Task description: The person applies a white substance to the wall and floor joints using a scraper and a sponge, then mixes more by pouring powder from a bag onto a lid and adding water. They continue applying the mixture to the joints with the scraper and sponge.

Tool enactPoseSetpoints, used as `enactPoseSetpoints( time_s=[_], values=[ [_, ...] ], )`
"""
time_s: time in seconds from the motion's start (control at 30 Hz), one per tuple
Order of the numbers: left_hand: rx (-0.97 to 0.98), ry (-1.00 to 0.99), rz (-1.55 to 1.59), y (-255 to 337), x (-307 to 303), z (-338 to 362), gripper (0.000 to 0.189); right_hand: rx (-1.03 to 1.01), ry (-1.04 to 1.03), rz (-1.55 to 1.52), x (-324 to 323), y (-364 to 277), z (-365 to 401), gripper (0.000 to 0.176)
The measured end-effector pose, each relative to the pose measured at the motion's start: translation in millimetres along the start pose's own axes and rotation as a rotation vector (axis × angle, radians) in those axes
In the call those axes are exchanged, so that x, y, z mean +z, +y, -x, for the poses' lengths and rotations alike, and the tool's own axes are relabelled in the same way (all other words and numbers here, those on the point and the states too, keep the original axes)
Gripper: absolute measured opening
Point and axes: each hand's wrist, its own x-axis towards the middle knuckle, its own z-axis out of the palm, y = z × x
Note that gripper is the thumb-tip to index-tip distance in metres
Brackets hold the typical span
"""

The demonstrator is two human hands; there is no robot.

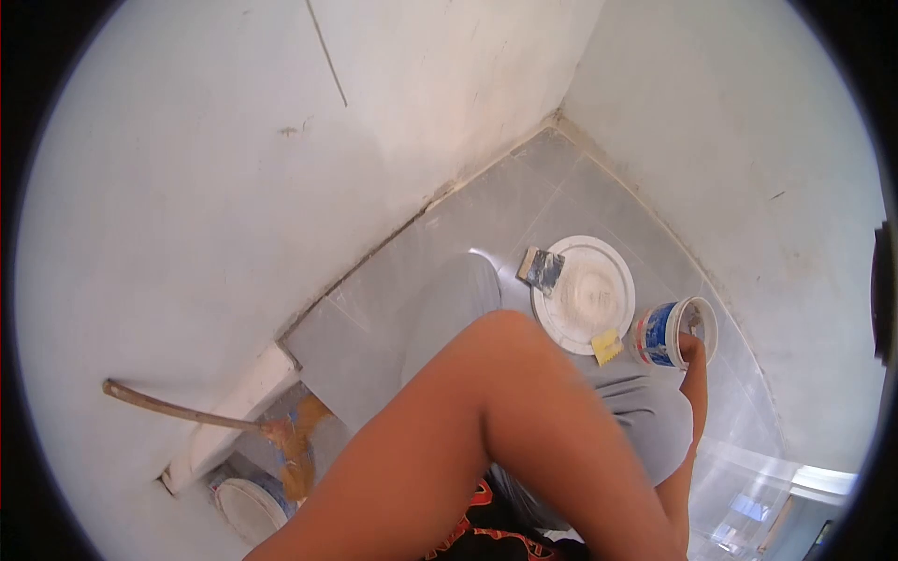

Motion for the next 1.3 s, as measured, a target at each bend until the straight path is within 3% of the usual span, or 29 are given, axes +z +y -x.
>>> enactPoseSetpoints(
  time_s=[0.07, 0.23, 0.27, 0.33, 0.4, 0.47, 0.53, 0.6, 0.63, 0.7, 0.8, 0.87, 0.9, 0.97, 1.0, 1.03, 1.07, 1.1, 1.2, 1.23, 1.3],
  values=[
    [-0.002, -0.010, 0.029, -3, 7, 0, 0.024, -0.087, 0.006, 0.056, 0, 5, 6, 0.035],
    [-0.048, -0.046, 0.115, -5, 19, 12, 0.022, 0.010, -0.065, -0.068, 18, 5, -8, 0.040],
    [-0.067, -0.050, 0.143, -4, 21, 16, 0.021, 0.003, -0.068, -0.066, -3, -3, -10, 0.040],
    [-0.132, -0.023, 0.193, 0, 12, 31, 0.021, 0.227, -0.173, -0.244, -64, -26, -3, 0.042],
    [-0.241, 0.015, 0.239, 13, -4, 55, 0.021, 0.123, -0.129, -0.207, -60, -26, 0, 0.040],
    [-0.425, 0.090, 0.103, 44, -53, 88, 0.021, -0.002, -0.045, -0.163, -66, -6, -2, 0.038],
    [-0.698, 0.154, -0.460, 83, -107, 126, 0.022, -0.029, -0.113, -0.162, -114, 61, -17, 0.037],
    [-0.854, 0.497, -0.720, 84, -124, 204, 0.022, 0.021, -0.297, -0.104, -201, 181, -35, 0.036],
    [-1.143, 0.767, -0.559, 101, -127, 231, 0.016, 0.046, -0.413, -0.076, -239, 231, -43, 0.036],
    [-1.204, 0.969, -0.870, 125, -128, 280, 0.016, 0.080, -0.527, -0.057, -261, 266, -54, 0.036],
    [-1.294, 1.040, -1.096, 143, -117, 333, 0.015, 0.083, -0.594, -0.086, -260, 269, -77, 0.037],
    [-1.249, 0.874, -1.402, 146, -107, 352, 0.011, 0.087, -0.610, -0.111, -264, 263, -107, 0.038],
    [-1.254, 0.867, -1.376, 147, -108, 353, 0.011, 0.089, -0.598, -0.125, -265, 258, -126, 0.038],
    [-1.222, 0.634, -1.630, 139, -114, 349, 0.009, 0.101, -0.523, -0.164, -273, 254, -149, 0.039],
    [-1.244, 0.727, -1.576, 135, -115, 350, 0.009, 0.019, -0.367, -0.158, -269, 264, -144, 0.036],
    [-1.268, 0.823, -1.519, 133, -116, 353, 0.009, -0.018, -0.272, -0.276, -258, 288, -148, 0.039],
    [-1.278, 0.827, -1.495, 132, -117, 354, 0.009, 0.132, -0.283, -0.382, -247, 309, -149, 0.035],
    [-1.288, 0.838, -1.483, 133, -119, 354, 0.008, 0.348, -0.325, -0.577, -261, 294, -142, 0.029],
    [-1.349, 0.868, -1.440, 135, -121, 349, 0.009, 0.533, -0.383, -0.926, -297, 275, -133, 0.038],
    [-1.354, 0.886, -1.427, 137, -120, 350, 0.009, 0.538, -0.389, -0.908, -305, 274, -131, 0.038],
    [-1.376, 0.888, -1.407, 137, -122, 351, 0.009, 0.428, -0.319, -1.252, -331, 261, -127, 0.038]
  ],
)
